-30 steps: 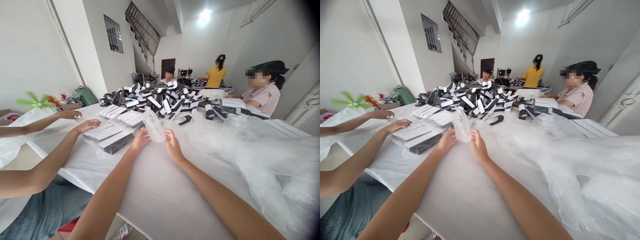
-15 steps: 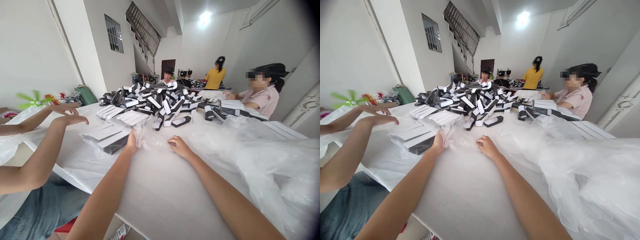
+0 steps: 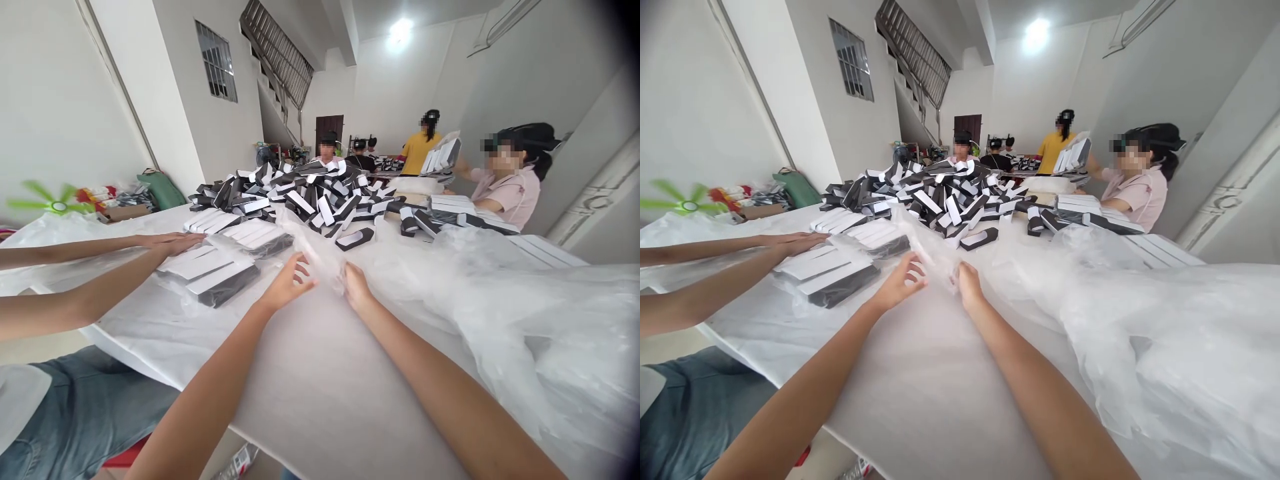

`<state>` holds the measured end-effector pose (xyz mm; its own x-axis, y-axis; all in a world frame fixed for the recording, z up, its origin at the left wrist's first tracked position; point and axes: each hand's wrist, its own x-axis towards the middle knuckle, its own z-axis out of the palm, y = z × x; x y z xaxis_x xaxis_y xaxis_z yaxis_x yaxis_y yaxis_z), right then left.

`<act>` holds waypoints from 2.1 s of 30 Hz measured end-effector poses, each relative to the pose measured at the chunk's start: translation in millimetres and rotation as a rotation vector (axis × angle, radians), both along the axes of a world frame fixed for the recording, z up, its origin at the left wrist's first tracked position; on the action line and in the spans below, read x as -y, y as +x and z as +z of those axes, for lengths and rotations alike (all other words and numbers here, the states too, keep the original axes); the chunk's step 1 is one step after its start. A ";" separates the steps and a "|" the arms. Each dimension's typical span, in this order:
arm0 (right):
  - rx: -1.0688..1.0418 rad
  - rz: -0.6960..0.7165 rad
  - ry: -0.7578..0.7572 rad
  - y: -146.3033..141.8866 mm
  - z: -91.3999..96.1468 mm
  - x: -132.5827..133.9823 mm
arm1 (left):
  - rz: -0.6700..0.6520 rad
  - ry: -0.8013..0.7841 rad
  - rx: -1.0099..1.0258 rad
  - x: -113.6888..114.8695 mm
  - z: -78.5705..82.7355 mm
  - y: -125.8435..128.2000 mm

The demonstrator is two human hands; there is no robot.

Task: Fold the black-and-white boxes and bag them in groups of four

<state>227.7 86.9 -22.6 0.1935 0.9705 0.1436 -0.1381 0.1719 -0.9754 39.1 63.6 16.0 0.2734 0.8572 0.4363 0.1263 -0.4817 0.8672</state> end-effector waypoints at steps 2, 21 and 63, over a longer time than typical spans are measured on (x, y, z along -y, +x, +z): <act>-0.014 0.132 -0.013 -8.5 2.8 4.9 | -0.058 -0.024 -0.029 0.9 -1.8 7.1; -0.128 -0.026 -0.072 33.8 6.7 -7.8 | 0.347 -0.228 0.493 -32.1 -15.0 -20.0; 0.067 0.148 0.001 77.0 34.3 -4.6 | 0.443 -0.137 -0.216 -45.7 -32.6 -28.0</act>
